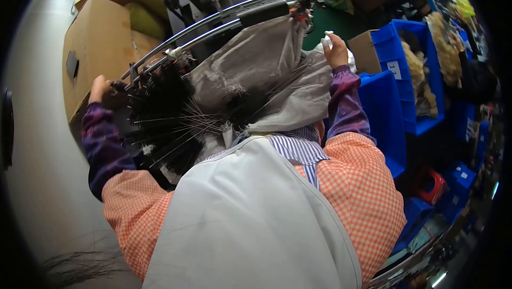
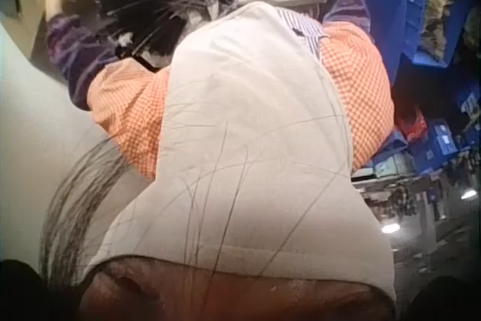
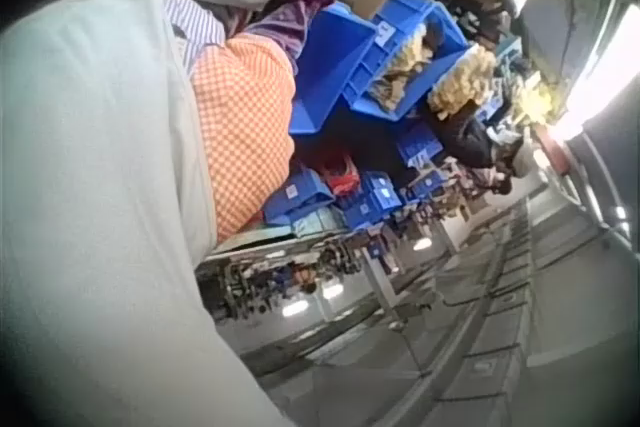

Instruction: The person assembles industrial brushes by manually inserting bundles of bristles from a cloth bag into a specialized assembly fixture.

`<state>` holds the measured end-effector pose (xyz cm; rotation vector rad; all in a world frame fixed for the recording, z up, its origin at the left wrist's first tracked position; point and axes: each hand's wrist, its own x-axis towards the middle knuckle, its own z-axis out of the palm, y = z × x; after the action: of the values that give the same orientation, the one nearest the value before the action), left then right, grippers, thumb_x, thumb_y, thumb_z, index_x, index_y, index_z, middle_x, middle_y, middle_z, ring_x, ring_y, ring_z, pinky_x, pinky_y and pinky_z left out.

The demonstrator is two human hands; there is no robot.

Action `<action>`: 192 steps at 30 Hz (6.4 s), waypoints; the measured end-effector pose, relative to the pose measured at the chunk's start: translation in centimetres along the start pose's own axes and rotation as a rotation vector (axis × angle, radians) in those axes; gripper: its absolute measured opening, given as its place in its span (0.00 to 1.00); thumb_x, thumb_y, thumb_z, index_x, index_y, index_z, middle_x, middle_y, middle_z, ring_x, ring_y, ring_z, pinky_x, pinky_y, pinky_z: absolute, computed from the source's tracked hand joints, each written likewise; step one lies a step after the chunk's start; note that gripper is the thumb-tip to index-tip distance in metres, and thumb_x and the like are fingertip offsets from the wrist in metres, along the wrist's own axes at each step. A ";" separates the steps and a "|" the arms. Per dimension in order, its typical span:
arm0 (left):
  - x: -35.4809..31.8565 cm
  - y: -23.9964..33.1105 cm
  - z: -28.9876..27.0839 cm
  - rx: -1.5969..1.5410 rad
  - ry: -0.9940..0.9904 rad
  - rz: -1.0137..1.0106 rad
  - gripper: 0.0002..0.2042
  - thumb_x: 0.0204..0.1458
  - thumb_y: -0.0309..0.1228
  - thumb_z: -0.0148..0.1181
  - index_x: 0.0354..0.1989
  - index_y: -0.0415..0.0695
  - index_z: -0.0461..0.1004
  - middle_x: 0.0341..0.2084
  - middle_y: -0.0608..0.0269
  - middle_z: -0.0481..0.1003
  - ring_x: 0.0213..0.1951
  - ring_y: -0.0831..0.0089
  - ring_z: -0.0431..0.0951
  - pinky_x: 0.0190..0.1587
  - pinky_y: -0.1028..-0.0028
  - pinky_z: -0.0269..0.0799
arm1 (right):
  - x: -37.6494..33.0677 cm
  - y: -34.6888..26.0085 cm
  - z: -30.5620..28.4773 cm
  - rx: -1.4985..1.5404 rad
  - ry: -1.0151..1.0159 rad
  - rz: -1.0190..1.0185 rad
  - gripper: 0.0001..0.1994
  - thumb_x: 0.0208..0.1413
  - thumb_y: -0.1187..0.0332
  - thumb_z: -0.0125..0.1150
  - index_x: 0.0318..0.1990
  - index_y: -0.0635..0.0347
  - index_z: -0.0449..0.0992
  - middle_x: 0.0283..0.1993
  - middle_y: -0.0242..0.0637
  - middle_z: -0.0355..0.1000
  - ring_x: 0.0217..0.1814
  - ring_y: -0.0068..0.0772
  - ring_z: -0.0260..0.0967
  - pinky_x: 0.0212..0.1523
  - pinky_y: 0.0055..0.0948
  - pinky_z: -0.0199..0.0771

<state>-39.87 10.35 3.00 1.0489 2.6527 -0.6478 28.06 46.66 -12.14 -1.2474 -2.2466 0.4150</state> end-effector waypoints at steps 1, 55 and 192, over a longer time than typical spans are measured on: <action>-2.1 -1.2 -1.0 -0.028 0.045 -0.022 0.15 0.45 0.36 0.57 0.29 0.31 0.73 0.30 0.38 0.72 0.36 0.46 0.73 0.38 0.58 0.69 | -0.4 -1.4 -0.9 -0.005 0.019 0.039 0.15 0.48 0.65 0.57 0.42 0.61 0.72 0.43 0.46 0.71 0.47 0.47 0.67 0.49 0.36 0.65; -11.0 51.7 -2.7 -2.446 -0.572 -0.091 0.28 0.32 0.55 0.67 0.39 0.52 0.70 0.31 0.69 0.70 0.34 0.75 0.69 0.41 0.69 0.59 | -5.5 -13.8 -2.9 0.958 -0.023 0.358 0.21 0.44 0.77 0.63 0.44 0.63 0.61 0.40 0.35 0.70 0.41 0.23 0.67 0.43 0.20 0.66; -9.3 49.1 -0.2 -3.008 -0.307 0.533 0.16 0.36 0.22 0.54 0.35 0.52 0.65 0.29 0.71 0.66 0.34 0.79 0.67 0.37 0.78 0.64 | -2.8 -9.5 -5.1 0.710 0.080 0.210 0.26 0.43 0.79 0.63 0.51 0.66 0.60 0.42 0.38 0.69 0.43 0.27 0.68 0.46 0.24 0.68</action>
<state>0.75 36.76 -9.30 0.1008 0.4271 2.0923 25.71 39.37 -4.09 -1.0740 -1.6604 1.1021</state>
